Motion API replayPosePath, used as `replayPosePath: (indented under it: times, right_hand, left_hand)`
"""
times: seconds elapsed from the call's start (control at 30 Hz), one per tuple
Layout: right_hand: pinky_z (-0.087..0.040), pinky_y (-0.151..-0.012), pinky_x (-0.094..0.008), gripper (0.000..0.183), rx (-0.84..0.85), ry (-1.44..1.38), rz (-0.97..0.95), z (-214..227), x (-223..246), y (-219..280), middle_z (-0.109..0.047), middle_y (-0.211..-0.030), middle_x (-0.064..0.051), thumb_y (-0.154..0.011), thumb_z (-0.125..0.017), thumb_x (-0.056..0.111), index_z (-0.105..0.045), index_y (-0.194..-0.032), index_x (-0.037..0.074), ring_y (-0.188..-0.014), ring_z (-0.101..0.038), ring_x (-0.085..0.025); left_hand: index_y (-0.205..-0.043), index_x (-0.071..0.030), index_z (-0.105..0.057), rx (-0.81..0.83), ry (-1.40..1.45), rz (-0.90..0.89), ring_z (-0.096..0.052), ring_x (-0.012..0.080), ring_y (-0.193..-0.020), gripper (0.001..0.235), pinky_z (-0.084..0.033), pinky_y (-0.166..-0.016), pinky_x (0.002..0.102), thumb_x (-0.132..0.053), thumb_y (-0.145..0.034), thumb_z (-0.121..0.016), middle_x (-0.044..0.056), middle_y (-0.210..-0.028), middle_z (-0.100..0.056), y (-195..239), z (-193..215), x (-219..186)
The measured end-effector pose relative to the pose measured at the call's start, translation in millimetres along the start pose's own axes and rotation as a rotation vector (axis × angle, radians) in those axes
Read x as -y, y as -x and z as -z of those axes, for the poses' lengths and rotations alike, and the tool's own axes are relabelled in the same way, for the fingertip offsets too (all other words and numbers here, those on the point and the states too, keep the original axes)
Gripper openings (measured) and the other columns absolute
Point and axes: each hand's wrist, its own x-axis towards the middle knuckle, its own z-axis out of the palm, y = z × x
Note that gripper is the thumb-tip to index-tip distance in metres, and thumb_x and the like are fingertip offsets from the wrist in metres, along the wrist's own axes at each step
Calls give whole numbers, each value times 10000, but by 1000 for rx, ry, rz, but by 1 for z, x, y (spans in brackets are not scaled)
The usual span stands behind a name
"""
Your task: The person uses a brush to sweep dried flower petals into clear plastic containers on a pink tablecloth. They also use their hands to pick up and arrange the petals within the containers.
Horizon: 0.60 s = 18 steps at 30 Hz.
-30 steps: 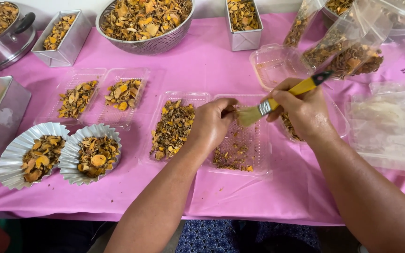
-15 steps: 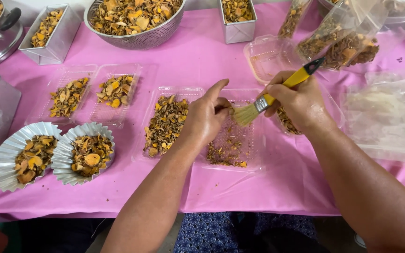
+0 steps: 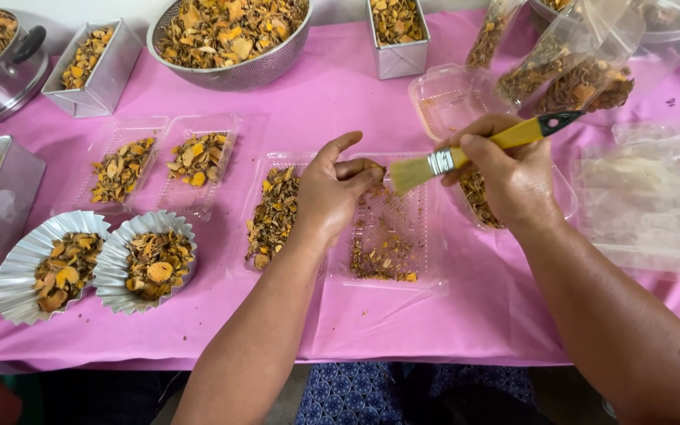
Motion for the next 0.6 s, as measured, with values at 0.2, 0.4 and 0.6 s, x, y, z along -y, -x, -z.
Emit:
replayPosePath:
  times: [0.2,0.4,0.6]
  right_hand:
    - [-609,-480,-328,146,44,0,-20,-12,-4,4,-642,-788,-308,-931,-555,-58,-664,-945,-154,-564,-714,-304]
    - [-649,-554,-373,144,-64,-15,4,2,-2,-2,-634,-880,-333,-997,-565,-45,-654,-1028,-153,-665,-721,-349]
    - [-637,-492,-351,141,73,-77,-106,-8,6,4,-637,-798,-336,-896,-566,-56,-647,-912,-170,-615,-707,-323]
  left_hand:
    - [-1395,14,-552,-12,146,-12,-720,218,-818,637,-667,-715,344,87,-812,-799,235,-948,-738,-5,1,18]
    - [-1387,17,-556,2,286,28,-749,266,-821,653,-680,-710,386,95,-791,-810,246,-940,-740,-10,3,30]
    - [-1380,16,-559,12,369,70,-761,291,-822,645,-686,-732,411,88,-794,-818,253,-955,-741,-26,10,54]
